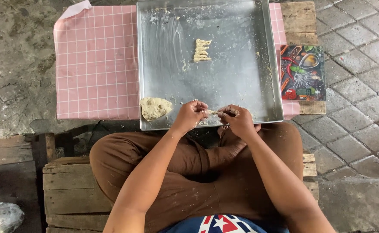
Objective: The person is rolling out small pieces of dough into thin strips and then braiding or folding them into decorative shapes on a metal baking tray.
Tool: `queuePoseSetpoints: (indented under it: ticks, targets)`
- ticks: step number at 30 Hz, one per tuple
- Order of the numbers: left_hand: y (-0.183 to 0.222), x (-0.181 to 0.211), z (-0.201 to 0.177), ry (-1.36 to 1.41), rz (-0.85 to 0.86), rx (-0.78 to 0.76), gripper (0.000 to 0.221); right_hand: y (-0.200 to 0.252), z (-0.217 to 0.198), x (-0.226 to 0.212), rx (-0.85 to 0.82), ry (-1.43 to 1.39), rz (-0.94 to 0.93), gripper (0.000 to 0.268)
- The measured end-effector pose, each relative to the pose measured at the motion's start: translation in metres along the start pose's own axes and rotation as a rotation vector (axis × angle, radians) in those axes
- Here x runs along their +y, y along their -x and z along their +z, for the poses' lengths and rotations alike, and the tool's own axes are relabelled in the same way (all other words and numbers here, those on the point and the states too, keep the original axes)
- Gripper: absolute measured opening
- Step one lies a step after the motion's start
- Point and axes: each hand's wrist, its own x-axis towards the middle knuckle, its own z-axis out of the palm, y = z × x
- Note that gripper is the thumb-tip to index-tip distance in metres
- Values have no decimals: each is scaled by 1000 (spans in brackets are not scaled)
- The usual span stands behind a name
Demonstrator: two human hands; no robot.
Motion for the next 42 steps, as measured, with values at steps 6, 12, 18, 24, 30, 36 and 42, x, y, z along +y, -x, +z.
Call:
queuePoseSetpoints:
  ticks: [6,12,18,24,30,36,42]
  targets:
    - [-32,8,-10,-260,-3,27,22,-38,16,-23,5,287,26,9]
    - [-114,15,-22,-651,114,215,10,-122,28,-40,64,381,-124,14]
    - [-163,27,-30,-613,224,361,19,-199,44,-41,133,413,-185,19]
    - [-193,12,-36,-645,264,371,21,-216,54,-50,154,553,-244,13]
    - [-181,24,-35,-870,326,308,17,-213,54,-53,146,748,-344,9]
    - [-178,20,-38,-1046,373,339,11,-214,56,-45,190,700,-390,10]
    - [-180,19,-41,-1158,292,318,13,-214,50,-39,199,797,-468,10]
